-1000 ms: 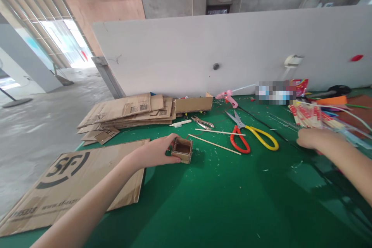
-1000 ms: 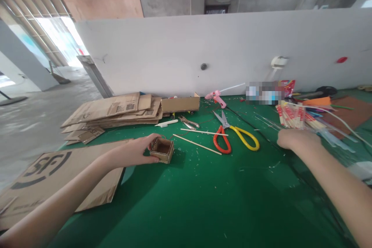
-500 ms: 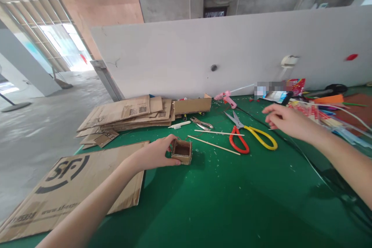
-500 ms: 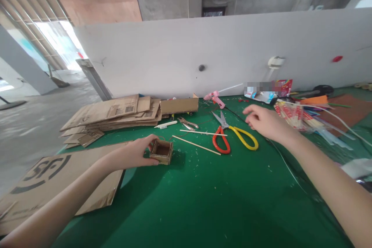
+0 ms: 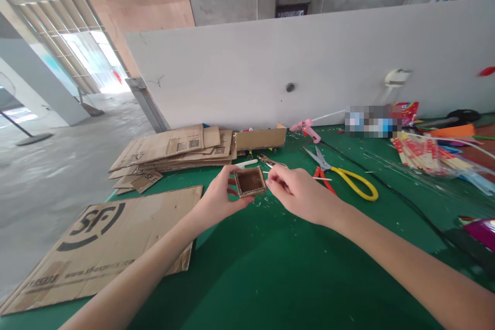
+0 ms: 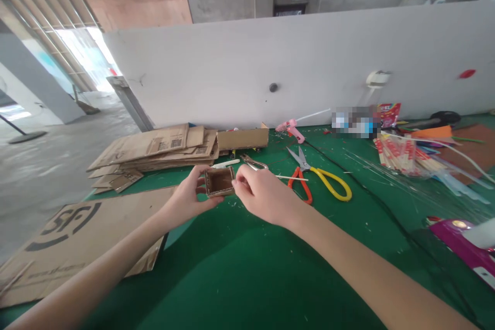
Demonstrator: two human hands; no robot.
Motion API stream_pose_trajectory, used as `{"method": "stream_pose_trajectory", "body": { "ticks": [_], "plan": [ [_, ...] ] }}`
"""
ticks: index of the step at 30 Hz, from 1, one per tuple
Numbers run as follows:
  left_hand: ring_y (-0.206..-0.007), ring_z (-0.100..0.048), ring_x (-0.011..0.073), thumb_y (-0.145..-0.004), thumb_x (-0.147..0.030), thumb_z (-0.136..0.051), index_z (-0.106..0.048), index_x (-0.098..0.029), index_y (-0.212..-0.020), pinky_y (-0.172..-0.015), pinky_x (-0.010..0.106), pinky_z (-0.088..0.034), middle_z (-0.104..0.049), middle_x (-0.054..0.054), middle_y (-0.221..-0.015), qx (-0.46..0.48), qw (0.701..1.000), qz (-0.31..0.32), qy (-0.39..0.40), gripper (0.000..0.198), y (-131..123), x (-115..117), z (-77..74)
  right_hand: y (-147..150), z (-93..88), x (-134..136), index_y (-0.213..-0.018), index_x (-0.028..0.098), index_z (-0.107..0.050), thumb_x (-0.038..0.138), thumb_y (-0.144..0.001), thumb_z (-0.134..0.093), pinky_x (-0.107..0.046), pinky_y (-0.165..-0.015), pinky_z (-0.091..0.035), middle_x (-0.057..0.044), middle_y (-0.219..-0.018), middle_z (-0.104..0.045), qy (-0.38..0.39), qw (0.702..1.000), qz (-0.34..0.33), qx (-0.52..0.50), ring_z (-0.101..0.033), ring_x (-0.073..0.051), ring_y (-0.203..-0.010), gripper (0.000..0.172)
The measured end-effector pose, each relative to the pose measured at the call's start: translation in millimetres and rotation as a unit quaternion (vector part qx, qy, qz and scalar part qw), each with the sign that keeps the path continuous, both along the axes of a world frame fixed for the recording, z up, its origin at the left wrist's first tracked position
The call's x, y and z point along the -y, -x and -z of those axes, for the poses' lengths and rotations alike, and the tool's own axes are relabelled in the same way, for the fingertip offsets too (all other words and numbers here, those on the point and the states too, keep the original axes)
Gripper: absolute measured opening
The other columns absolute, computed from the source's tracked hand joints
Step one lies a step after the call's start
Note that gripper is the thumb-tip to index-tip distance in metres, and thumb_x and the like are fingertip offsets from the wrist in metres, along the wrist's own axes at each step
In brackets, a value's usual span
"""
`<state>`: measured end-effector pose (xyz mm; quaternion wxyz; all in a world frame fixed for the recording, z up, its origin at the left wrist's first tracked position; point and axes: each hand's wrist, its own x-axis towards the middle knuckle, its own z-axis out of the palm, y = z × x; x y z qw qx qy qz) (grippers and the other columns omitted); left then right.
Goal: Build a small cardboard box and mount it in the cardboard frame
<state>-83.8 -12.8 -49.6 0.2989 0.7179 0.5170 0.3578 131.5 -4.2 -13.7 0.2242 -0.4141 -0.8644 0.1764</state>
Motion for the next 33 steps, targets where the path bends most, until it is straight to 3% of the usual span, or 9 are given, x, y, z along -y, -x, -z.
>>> {"method": "stream_pose_trajectory", "body": {
  "ticks": [2,7,12,15,19,23,28,33],
  "plan": [
    [-0.095,-0.064,0.0212,-0.073,-0.038,-0.07,-0.039,-0.023,-0.115,-0.079,0.038,-0.055,-0.058,0.009,-0.119,0.008,1.0,0.007,0.003,0.054,0.2,-1.1,2.1,7.6,-5.0,-5.8,-0.078,0.02,-0.051,0.03,-0.092,-0.04,-0.025,-0.047,-0.027,0.002,-0.058,-0.056,-0.049,0.998,0.024,0.035,-0.046,-0.011,-0.05,0.021],
    [-0.092,-0.064,0.0207,-0.072,-0.035,-0.071,-0.04,-0.023,-0.114,-0.074,0.036,-0.055,-0.06,0.009,-0.113,0.023,1.0,0.01,-0.012,0.054,1.7,-4.7,8.6,26.3,-15.8,-14.6,-0.076,0.017,-0.056,0.023,-0.086,-0.045,-0.028,-0.045,-0.022,-0.005,-0.064,-0.061,-0.169,0.968,0.069,0.173,-0.054,-0.016,-0.054,0.016],
    [-0.085,-0.063,0.019,-0.073,-0.039,-0.07,-0.039,-0.022,-0.111,-0.066,0.032,-0.053,-0.06,0.008,-0.104,0.0,0.999,-0.026,-0.023,0.052,-0.1,-6.1,15.1,41.1,-11.9,-9.7,-0.085,0.012,-0.062,0.008,-0.086,-0.047,-0.028,-0.052,-0.037,-0.011,-0.074,-0.065,-0.218,0.953,0.031,0.208,-0.064,-0.022,-0.072,0.016],
    [-0.086,-0.062,0.0183,-0.072,-0.039,-0.07,-0.038,-0.022,-0.109,-0.068,0.032,-0.053,-0.058,0.007,-0.106,0.002,0.999,-0.024,-0.038,0.052,-4.1,-5.3,19.8,45.9,-7.7,-7.9,-0.082,0.012,-0.064,0.0,-0.078,-0.053,-0.029,-0.058,-0.044,-0.011,-0.075,-0.064,-0.202,0.957,-0.003,0.206,-0.064,-0.023,-0.075,0.016],
    [-0.087,-0.061,0.0159,-0.07,-0.034,-0.073,-0.036,-0.024,-0.11,-0.076,0.034,-0.055,-0.054,0.006,-0.111,0.083,0.995,-0.003,-0.055,0.056,-9.5,-4.6,27.2,48.1,-3.7,-8.7,-0.082,0.013,-0.067,0.001,-0.076,-0.057,-0.03,-0.065,-0.047,-0.012,-0.084,-0.064,-0.189,0.96,-0.002,0.208,-0.062,-0.024,-0.083,0.017],
    [-0.102,-0.059,0.0174,-0.07,-0.031,-0.075,-0.038,-0.025,-0.106,-0.086,0.036,-0.054,-0.045,0.008,-0.129,0.21,0.975,0.053,-0.039,0.052,-9.8,-6.3,28.5,45.2,-0.8,-11.6,-0.091,0.012,-0.068,0.003,-0.079,-0.058,-0.031,-0.069,-0.046,-0.012,-0.093,-0.063,-0.195,0.964,0.0,0.183,-0.06,-0.023,-0.087,0.018],
    [-0.092,-0.06,0.0148,-0.077,-0.031,-0.07,-0.039,-0.023,-0.097,-0.088,0.039,-0.053,-0.058,0.002,-0.103,0.323,0.944,0.059,0.035,0.038,-7.0,-9.0,25.5,41.4,3.9,-16.0,-0.089,0.014,-0.067,0.009,-0.088,-0.048,-0.028,-0.062,-0.04,-0.007,-0.087,-0.063,-0.195,0.973,-0.009,0.123,-0.06,-0.017,-0.075,0.02],
    [-0.086,-0.061,0.0134,-0.073,-0.033,-0.074,-0.04,-0.023,-0.092,-0.085,0.041,-0.055,-0.056,0.0,-0.106,0.37,0.925,0.054,0.075,0.04,-5.9,-7.8,22.5,41.8,3.6,-10.9,-0.088,0.016,-0.066,0.016,-0.093,-0.043,-0.029,-0.051,-0.029,-0.007,-0.086,-0.064,-0.237,0.963,0.033,0.127,-0.06,-0.018,-0.073,0.024]
  ]
}}
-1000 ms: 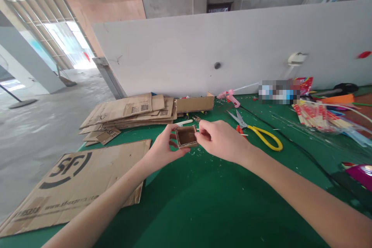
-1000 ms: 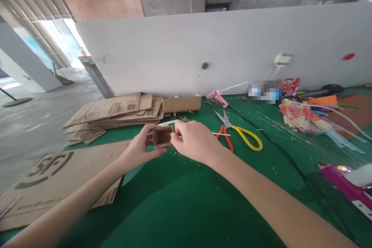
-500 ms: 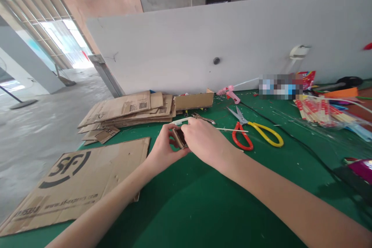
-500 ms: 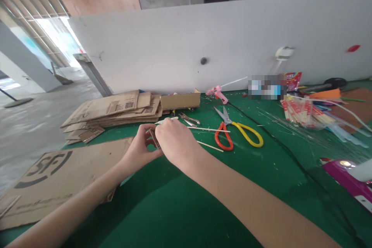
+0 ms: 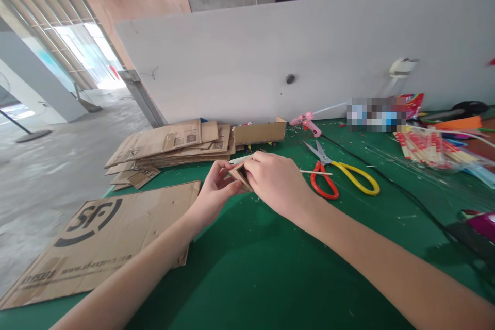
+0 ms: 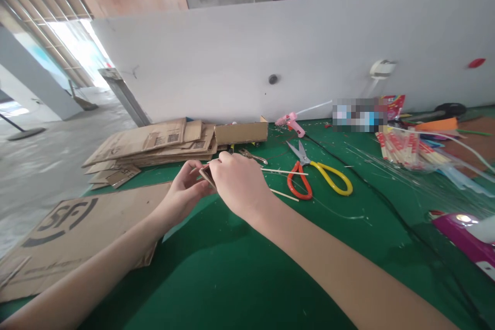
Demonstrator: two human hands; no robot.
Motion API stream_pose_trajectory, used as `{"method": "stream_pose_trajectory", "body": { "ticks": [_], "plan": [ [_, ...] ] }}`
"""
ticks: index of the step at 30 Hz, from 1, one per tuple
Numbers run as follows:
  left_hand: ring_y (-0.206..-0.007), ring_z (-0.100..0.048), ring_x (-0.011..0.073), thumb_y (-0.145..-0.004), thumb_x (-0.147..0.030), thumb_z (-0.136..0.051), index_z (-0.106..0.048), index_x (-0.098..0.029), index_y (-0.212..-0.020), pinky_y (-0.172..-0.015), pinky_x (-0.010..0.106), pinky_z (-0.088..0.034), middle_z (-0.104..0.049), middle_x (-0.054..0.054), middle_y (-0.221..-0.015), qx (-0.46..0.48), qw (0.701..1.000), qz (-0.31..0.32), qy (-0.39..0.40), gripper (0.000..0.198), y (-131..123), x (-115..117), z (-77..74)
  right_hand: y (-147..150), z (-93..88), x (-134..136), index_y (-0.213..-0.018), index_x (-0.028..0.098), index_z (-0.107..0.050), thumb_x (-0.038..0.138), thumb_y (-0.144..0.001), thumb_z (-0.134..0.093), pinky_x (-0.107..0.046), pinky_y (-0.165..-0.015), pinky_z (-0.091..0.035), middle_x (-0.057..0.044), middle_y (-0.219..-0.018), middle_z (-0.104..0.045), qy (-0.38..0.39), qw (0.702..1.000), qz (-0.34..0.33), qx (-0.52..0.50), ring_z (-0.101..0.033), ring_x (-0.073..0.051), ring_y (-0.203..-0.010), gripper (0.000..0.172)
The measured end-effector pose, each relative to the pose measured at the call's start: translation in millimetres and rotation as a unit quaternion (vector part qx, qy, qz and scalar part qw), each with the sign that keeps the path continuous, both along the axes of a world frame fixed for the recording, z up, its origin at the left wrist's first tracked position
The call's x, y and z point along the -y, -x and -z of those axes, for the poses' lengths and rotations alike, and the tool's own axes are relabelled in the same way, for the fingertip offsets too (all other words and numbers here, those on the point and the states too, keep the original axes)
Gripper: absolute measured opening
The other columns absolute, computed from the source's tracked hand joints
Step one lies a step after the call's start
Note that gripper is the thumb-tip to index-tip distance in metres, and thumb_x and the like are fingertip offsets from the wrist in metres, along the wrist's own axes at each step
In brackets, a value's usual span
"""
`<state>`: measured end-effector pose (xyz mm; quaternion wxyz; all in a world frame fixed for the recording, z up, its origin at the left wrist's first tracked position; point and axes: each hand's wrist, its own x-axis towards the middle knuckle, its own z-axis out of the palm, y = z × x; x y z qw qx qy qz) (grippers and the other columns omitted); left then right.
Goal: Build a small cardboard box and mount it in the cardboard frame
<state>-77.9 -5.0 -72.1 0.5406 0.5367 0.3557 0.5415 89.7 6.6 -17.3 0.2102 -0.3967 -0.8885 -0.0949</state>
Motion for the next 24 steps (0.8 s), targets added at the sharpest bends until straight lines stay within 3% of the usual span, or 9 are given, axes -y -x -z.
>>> {"method": "stream_pose_trajectory", "body": {
  "ticks": [8,14,17,20,24],
  "plan": [
    [-0.08,-0.061,0.0106,-0.07,-0.028,-0.078,-0.042,-0.024,-0.094,-0.074,0.035,-0.059,-0.054,-0.003,-0.099,0.061,0.997,0.017,0.036,0.044,-2.6,4.2,-6.8,2.9,-0.4,7.7,-0.087,0.016,-0.064,0.015,-0.09,-0.045,-0.03,-0.048,-0.024,-0.007,-0.085,-0.064,-0.044,0.999,0.008,0.0,-0.059,-0.019,-0.077,0.02],
    [-0.077,-0.063,0.0103,-0.079,-0.023,-0.067,-0.048,-0.025,-0.102,-0.075,0.032,-0.06,-0.061,-0.004,-0.091,0.116,0.991,0.053,0.029,0.029,3.1,0.5,-5.7,2.0,-10.4,17.8,-0.08,0.016,-0.063,0.006,-0.083,-0.047,-0.03,-0.046,-0.018,-0.006,-0.077,-0.06,-0.1,0.995,0.016,0.0,-0.056,-0.019,-0.074,0.019],
    [-0.082,-0.066,0.0161,-0.081,-0.03,-0.064,-0.053,-0.023,-0.106,-0.07,0.033,-0.061,-0.065,0.001,-0.096,0.122,0.987,0.097,0.051,0.028,11.6,-3.6,-5.5,-4.7,-26.1,20.4,-0.078,0.017,-0.063,0.013,-0.087,-0.048,-0.028,-0.049,-0.025,-0.004,-0.075,-0.06,-0.058,0.997,-0.014,-0.052,-0.054,-0.016,-0.071,0.018],
    [-0.074,-0.067,0.0179,-0.082,-0.04,-0.062,-0.057,-0.02,-0.109,-0.06,0.031,-0.061,-0.067,0.004,-0.094,0.109,0.983,0.124,0.082,0.035,18.1,-5.7,-7.6,-19.2,-41.9,14.8,-0.078,0.017,-0.064,0.016,-0.088,-0.049,-0.027,-0.057,-0.032,-0.002,-0.075,-0.061,0.003,0.993,-0.043,-0.113,-0.05,-0.012,-0.063,0.018],
    [-0.062,-0.065,0.0168,-0.076,-0.047,-0.066,-0.056,-0.018,-0.111,-0.044,0.027,-0.056,-0.066,0.006,-0.095,0.051,0.983,0.134,0.113,0.047,19.2,-2.0,-17.2,-41.4,-45.5,-9.1,-0.082,0.019,-0.067,0.017,-0.088,-0.049,-0.027,-0.064,-0.036,-0.001,-0.078,-0.065,0.094,0.982,-0.095,-0.135,-0.054,-0.013,-0.069,0.02]
  ]
}}
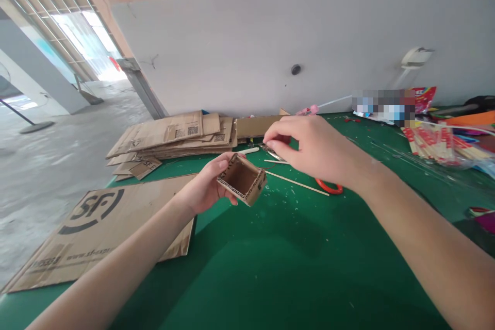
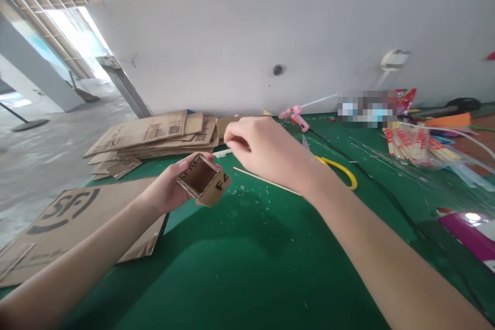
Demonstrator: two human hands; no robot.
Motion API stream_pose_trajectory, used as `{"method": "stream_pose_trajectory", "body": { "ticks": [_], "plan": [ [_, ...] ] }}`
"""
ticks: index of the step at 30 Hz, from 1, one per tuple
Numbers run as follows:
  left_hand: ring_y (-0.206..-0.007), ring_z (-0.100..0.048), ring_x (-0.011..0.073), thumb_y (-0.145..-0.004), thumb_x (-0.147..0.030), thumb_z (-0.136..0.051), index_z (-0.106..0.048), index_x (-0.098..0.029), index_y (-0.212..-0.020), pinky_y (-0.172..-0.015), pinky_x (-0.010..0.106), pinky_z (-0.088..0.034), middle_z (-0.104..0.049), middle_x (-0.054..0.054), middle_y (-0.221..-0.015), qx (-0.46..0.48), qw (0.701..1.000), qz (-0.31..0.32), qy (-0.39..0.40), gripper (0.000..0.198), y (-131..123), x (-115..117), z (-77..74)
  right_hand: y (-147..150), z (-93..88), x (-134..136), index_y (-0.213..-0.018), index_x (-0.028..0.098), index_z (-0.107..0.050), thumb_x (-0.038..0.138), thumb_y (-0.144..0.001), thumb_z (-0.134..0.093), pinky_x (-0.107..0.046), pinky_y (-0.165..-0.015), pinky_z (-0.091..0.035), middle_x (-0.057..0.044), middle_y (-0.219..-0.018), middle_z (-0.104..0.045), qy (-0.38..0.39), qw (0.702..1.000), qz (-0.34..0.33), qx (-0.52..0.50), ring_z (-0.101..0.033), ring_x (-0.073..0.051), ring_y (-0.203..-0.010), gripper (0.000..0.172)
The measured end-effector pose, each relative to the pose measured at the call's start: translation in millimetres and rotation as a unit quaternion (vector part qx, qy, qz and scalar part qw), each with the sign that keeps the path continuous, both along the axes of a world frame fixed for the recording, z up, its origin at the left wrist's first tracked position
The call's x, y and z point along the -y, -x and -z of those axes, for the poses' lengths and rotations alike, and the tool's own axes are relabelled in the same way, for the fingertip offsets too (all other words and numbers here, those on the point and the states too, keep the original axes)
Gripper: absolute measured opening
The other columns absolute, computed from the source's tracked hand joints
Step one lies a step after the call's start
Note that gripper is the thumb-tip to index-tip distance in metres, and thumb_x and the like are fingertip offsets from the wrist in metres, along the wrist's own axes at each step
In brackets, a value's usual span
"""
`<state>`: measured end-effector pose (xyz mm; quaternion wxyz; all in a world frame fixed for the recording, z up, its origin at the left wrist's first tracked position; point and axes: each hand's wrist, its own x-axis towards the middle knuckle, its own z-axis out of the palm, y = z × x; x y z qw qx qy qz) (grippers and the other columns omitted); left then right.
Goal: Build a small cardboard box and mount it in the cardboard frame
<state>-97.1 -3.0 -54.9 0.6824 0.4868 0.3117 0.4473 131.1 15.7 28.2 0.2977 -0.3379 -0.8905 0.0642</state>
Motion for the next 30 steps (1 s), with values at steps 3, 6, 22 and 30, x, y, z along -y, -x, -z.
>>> {"method": "stream_pose_trajectory", "body": {
  "ticks": [3,6,22,30],
  "plan": [
    [-0.055,-0.061,0.0143,-0.077,-0.045,-0.065,-0.056,-0.016,-0.102,-0.042,0.025,-0.054,-0.064,0.003,-0.08,-0.054,0.998,-0.016,0.015,0.039,-3.2,5.6,-11.5,-8.8,10.1,-19.5,-0.089,0.022,-0.069,0.022,-0.087,-0.051,-0.029,-0.066,-0.038,-0.002,-0.084,-0.068,0.099,0.994,-0.036,0.029,-0.056,-0.015,-0.074,0.019],
    [-0.054,-0.06,0.0138,-0.079,-0.043,-0.062,-0.056,-0.015,-0.098,-0.042,0.025,-0.055,-0.062,0.002,-0.075,-0.089,0.995,-0.039,0.026,0.035,-6.1,9.3,-21.9,-9.5,19.4,-29.1,-0.094,0.023,-0.07,0.025,-0.086,-0.052,-0.03,-0.069,-0.04,-0.003,-0.09,-0.069,0.16,0.985,-0.054,0.032,-0.057,-0.016,-0.076,0.02],
    [-0.087,-0.066,0.025,-0.083,-0.03,-0.043,-0.056,-0.019,-0.106,-0.051,0.034,-0.061,-0.065,0.008,-0.1,-0.281,0.954,-0.103,-0.018,0.029,-19.5,25.6,-35.4,16.2,37.2,-17.1,-0.107,0.025,-0.063,0.03,-0.094,-0.039,-0.026,-0.067,-0.037,-0.001,-0.098,-0.065,0.276,0.955,-0.109,0.006,-0.054,-0.015,-0.078,0.027],
    [-0.084,-0.066,0.0197,-0.073,-0.014,-0.05,-0.057,-0.018,-0.096,-0.067,0.03,-0.055,-0.067,0.004,-0.095,-0.414,0.887,-0.151,-0.135,0.024,-9.3,15.5,-20.3,33.1,54.3,-18.7,-0.098,0.02,-0.062,0.046,-0.095,-0.039,-0.029,-0.069,-0.037,-0.005,-0.095,-0.065,0.295,0.953,-0.064,-0.022,-0.054,-0.016,-0.08,0.035]
  ]
}}
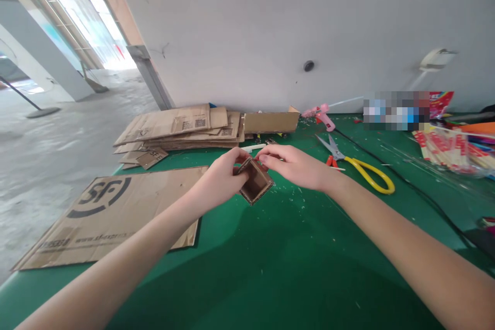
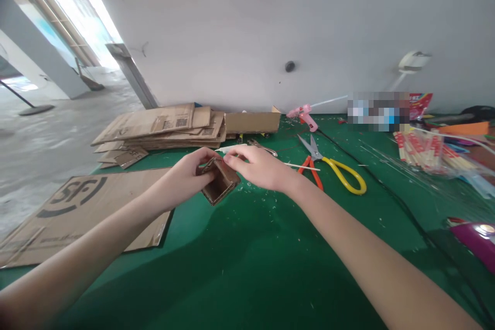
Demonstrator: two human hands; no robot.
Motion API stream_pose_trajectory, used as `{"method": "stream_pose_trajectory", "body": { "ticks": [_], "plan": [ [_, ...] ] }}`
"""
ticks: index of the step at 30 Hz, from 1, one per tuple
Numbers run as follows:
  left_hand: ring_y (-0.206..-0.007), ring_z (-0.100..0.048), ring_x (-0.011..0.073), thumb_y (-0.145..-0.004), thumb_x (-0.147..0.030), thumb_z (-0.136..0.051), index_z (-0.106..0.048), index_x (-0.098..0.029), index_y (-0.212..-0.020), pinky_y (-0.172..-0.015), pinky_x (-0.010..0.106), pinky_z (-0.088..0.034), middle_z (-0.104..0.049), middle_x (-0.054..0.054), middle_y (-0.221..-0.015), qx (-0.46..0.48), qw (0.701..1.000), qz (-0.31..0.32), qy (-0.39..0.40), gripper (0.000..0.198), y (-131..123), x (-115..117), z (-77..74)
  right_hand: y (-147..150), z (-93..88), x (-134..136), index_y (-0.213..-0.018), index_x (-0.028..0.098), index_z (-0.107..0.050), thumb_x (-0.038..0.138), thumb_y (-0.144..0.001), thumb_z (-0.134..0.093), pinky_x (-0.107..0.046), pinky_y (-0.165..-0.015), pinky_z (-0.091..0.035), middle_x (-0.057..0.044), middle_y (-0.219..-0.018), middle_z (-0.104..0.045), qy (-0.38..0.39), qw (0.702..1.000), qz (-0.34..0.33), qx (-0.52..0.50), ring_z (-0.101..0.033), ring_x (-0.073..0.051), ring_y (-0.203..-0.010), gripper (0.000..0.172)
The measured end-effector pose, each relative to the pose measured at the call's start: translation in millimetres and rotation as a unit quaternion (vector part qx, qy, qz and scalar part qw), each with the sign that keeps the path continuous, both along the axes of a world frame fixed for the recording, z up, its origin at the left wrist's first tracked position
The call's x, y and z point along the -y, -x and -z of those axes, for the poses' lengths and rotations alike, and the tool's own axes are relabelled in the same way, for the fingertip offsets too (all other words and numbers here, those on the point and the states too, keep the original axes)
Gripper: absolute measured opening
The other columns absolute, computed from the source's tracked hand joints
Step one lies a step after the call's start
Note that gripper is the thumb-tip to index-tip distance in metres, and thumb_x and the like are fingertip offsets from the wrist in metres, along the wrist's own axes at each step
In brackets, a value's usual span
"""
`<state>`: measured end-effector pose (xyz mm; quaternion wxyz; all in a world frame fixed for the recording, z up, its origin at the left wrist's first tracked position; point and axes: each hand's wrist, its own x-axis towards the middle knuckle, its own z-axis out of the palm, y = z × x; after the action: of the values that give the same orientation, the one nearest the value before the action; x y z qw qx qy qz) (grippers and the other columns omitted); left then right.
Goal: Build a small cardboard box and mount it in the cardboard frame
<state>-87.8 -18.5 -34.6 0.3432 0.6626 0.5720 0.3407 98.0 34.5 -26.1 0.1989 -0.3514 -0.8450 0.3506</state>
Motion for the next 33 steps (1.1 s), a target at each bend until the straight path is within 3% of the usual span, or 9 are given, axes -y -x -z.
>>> {"method": "stream_pose_trajectory", "body": {
  "ticks": [3,7,12,16,24,29,33],
  "plan": [
    [-0.084,-0.065,0.021,-0.075,-0.018,-0.051,-0.06,-0.019,-0.094,-0.07,0.03,-0.05,-0.069,0.004,-0.091,-0.06,0.997,-0.014,-0.056,0.021,3.9,-1.5,3.0,1.7,2.5,0.2,-0.099,0.02,-0.063,0.046,-0.094,-0.041,-0.027,-0.065,-0.036,-0.004,-0.092,-0.065,-0.005,1.0,0.014,-0.009,-0.053,-0.015,-0.075,0.035],
    [-0.071,-0.063,0.0206,-0.08,-0.019,-0.047,-0.063,-0.021,-0.092,-0.058,0.027,-0.042,-0.069,0.004,-0.081,-0.155,0.985,-0.022,-0.078,0.02,8.0,2.0,2.7,6.9,6.7,0.8,-0.094,0.019,-0.065,0.044,-0.095,-0.042,-0.027,-0.066,-0.038,-0.005,-0.093,-0.067,0.007,1.0,0.011,-0.026,-0.055,-0.015,-0.077,0.034],
    [-0.074,-0.064,0.0249,-0.084,-0.017,-0.041,-0.062,-0.021,-0.107,-0.059,0.028,-0.04,-0.069,0.008,-0.083,-0.246,0.965,-0.009,-0.087,0.031,11.0,3.4,6.3,10.9,11.4,-0.4,-0.086,0.018,-0.068,0.041,-0.093,-0.046,-0.029,-0.067,-0.041,-0.007,-0.09,-0.068,-0.006,0.999,0.028,-0.031,-0.057,-0.017,-0.077,0.032],
    [-0.07,-0.063,0.0256,-0.087,-0.021,-0.041,-0.06,-0.021,-0.107,-0.055,0.028,-0.038,-0.068,0.008,-0.082,-0.243,0.965,0.011,-0.097,0.028,12.0,0.7,8.5,6.6,10.4,-1.9,-0.084,0.018,-0.069,0.04,-0.091,-0.048,-0.029,-0.067,-0.041,-0.006,-0.085,-0.068,-0.013,0.998,0.04,-0.038,-0.057,-0.017,-0.075,0.032],
    [-0.064,-0.061,0.0191,-0.091,-0.024,-0.036,-0.056,-0.022,-0.106,-0.055,0.024,-0.038,-0.066,0.003,-0.076,-0.166,0.98,0.028,-0.103,0.025,8.4,-1.3,6.1,-6.1,-1.6,-1.6,-0.089,0.018,-0.068,0.043,-0.092,-0.046,-0.028,-0.063,-0.038,-0.005,-0.087,-0.068,-0.028,0.998,0.03,-0.051,-0.054,-0.014,-0.069,0.033],
    [-0.072,-0.062,0.0184,-0.086,-0.019,-0.041,-0.057,-0.021,-0.108,-0.062,0.024,-0.04,-0.067,0.003,-0.084,-0.162,0.974,0.027,-0.158,0.027,7.3,1.6,5.1,-18.0,-16.2,0.4,-0.089,0.022,-0.068,0.042,-0.093,-0.044,-0.028,-0.054,-0.03,-0.001,-0.074,-0.065,-0.127,0.988,0.075,0.033,-0.044,-0.011,-0.053,0.031],
    [-0.069,-0.061,0.0172,-0.081,-0.018,-0.048,-0.058,-0.021,-0.106,-0.059,0.022,-0.038,-0.067,0.002,-0.08,-0.146,0.975,0.019,-0.167,0.027,8.6,2.2,5.8,-36.0,-36.3,1.8,-0.079,0.022,-0.067,0.037,-0.09,-0.049,-0.032,-0.06,-0.032,-0.003,-0.063,-0.059,-0.308,0.931,0.172,0.09,-0.047,-0.016,-0.058,0.026]
  ]
}}
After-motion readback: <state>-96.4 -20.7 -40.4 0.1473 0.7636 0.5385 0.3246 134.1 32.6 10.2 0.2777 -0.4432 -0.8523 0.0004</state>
